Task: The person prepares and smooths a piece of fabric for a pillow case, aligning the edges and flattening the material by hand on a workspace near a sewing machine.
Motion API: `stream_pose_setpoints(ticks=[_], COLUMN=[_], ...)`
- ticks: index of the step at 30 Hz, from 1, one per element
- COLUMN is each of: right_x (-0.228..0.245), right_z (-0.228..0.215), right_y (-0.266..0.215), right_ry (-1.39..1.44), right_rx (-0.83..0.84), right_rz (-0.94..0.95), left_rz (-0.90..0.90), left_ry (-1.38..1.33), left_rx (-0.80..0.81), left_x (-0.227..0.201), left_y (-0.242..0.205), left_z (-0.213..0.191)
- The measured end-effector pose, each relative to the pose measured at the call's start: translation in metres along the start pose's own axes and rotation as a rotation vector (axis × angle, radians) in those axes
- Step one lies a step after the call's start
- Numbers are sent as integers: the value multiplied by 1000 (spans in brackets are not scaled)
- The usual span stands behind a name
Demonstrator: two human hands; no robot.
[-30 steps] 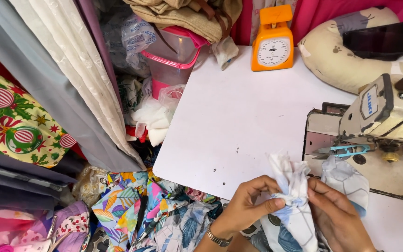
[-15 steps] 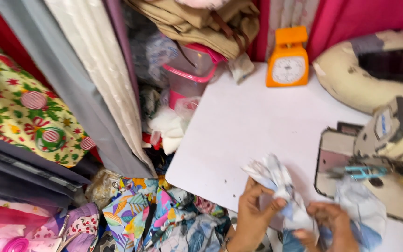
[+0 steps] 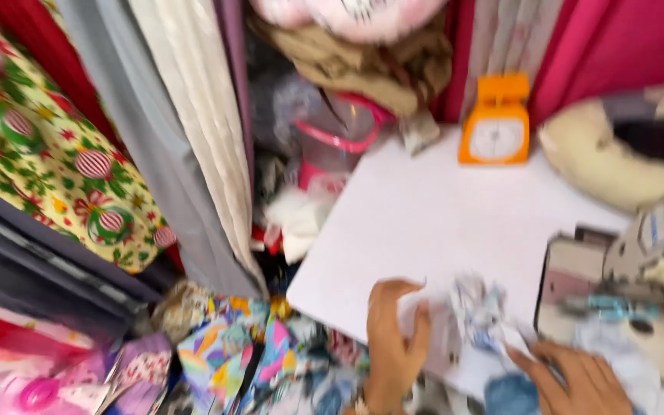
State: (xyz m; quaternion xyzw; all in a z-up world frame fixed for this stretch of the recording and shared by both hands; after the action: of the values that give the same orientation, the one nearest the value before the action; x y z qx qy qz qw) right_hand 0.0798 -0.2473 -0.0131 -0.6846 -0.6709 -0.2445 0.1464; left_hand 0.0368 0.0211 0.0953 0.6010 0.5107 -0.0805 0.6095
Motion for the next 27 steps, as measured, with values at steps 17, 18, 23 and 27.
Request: stream_pose_setpoints(ticks=[17,18,23,27], right_x=[42,39,30,19], right_z=[-19,-25,-32,-19], right_y=[-61,-58,-39,-8], right_ry=[-72,-79,-55,-36], right_rx=[-215,-239,-356,-60], right_rz=[-826,-850,-677,-632], left_rz=[-105,-385,-1052,-990], left_ry=[-122,-468,-1184,-1164], left_rx=[816,874,961,832], left_x=[80,87,73,59], left_y=[-6,-12,-56,-63], left_z=[90,89,84,80])
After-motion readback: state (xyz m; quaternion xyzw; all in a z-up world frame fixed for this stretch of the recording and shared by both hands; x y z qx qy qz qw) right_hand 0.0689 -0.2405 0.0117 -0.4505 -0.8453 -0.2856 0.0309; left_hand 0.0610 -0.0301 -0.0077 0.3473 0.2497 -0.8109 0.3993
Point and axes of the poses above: each hand's wrist, its own y-axis towards the middle knuckle, its own z-axis out of the palm, x = y × z, the point moved 7 cm from there along y, towards the middle knuckle, and after that the axes turned 2 degrees about x, right-handed, at the moved point
